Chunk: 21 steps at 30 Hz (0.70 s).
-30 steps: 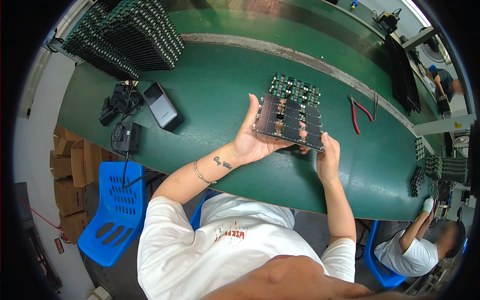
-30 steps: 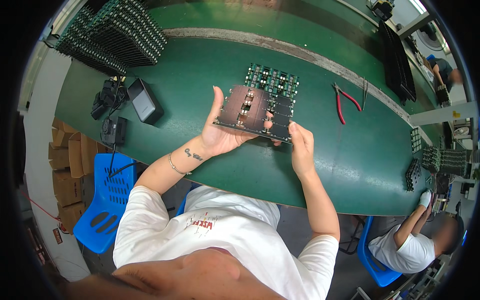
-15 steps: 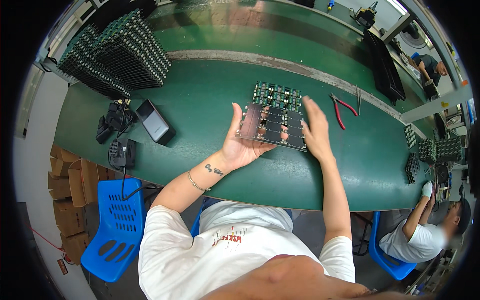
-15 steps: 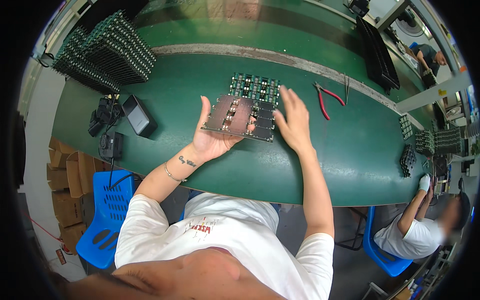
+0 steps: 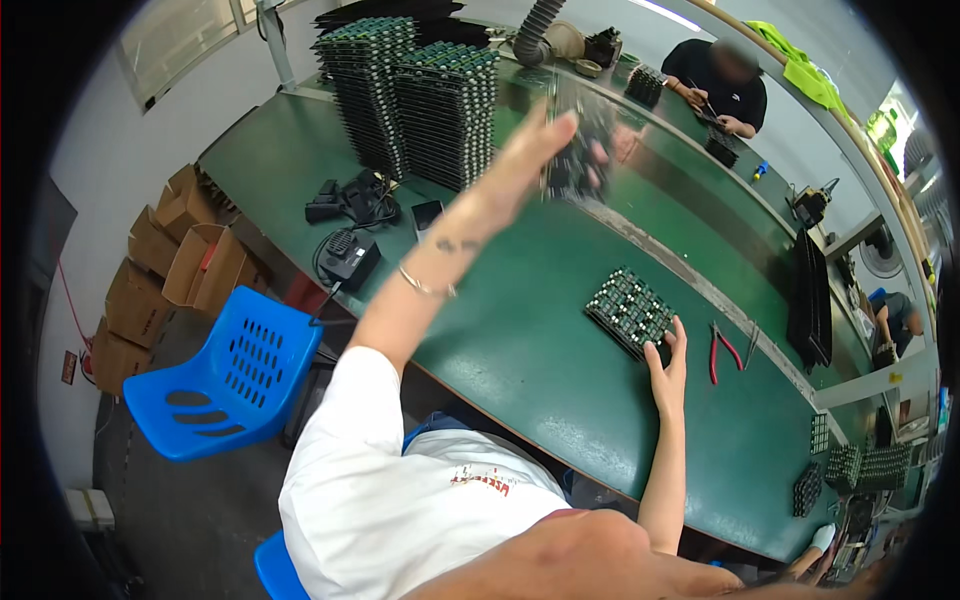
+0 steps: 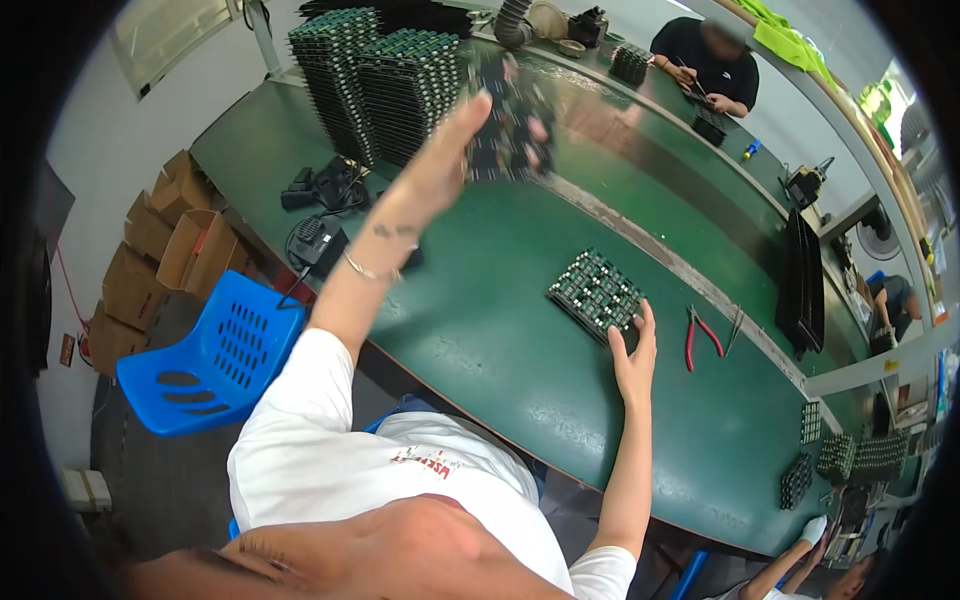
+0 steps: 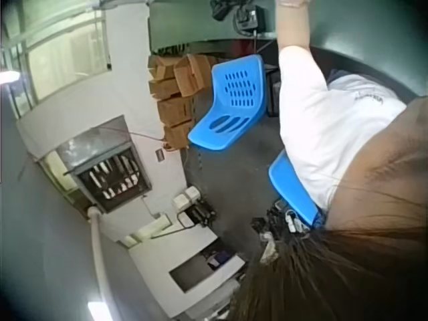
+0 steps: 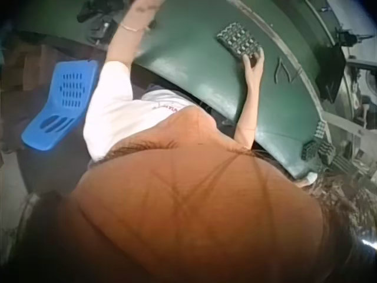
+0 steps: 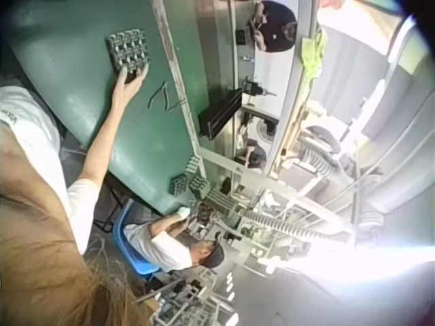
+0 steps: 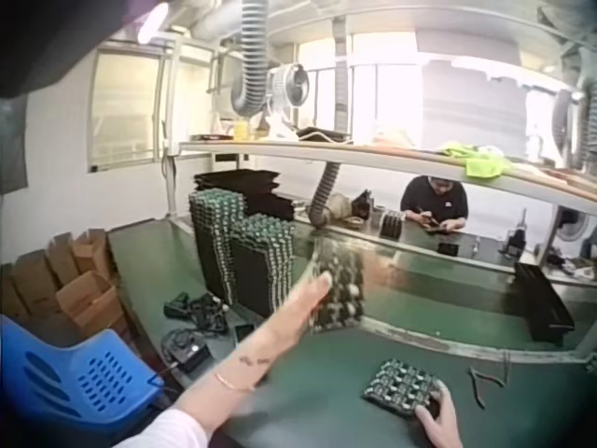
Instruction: Inspected and organized printed circuit board panels on an industrial assembly line.
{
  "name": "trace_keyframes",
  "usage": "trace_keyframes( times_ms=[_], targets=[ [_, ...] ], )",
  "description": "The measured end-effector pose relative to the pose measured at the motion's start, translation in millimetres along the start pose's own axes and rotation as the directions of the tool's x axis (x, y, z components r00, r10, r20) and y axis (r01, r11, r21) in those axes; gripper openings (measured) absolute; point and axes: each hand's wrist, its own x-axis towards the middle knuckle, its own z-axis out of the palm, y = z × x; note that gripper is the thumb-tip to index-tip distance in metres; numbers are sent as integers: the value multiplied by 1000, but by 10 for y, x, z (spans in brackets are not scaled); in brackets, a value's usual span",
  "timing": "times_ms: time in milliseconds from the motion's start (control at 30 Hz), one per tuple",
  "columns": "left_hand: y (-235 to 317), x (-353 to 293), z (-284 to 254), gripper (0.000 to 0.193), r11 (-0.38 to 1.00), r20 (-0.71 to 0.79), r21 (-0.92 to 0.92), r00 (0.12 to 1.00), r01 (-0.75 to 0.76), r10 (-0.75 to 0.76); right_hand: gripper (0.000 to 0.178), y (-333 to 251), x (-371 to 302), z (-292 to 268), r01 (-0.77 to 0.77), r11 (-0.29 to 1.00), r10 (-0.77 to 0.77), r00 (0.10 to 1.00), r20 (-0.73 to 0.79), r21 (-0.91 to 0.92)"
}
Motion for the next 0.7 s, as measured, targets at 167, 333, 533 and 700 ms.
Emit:
trace_keyframes(
  times_ms=[167, 333, 533, 700],
  targets=[
    [644, 748, -586, 80, 25, -306, 951, 925, 308, 225, 62, 82, -20, 59, -170, 984, 166, 984, -69, -52],
    [487, 1237, -1300, 89, -407, -217, 857, 937, 317, 274, 66, 66, -20, 57, -111, 959, 101, 994, -49, -260],
    [129, 1377, -1648, 86, -461, -426, 800, 904, 384, 13, 65, 44, -17, -1, -115, 972, 114, 993, -16, -205],
    [147, 1337, -1671, 86, -514, -404, 785, 915, 346, -1, 62, 85, -15, 35, -116, 973, 114, 993, -22, -199]
  ],
)
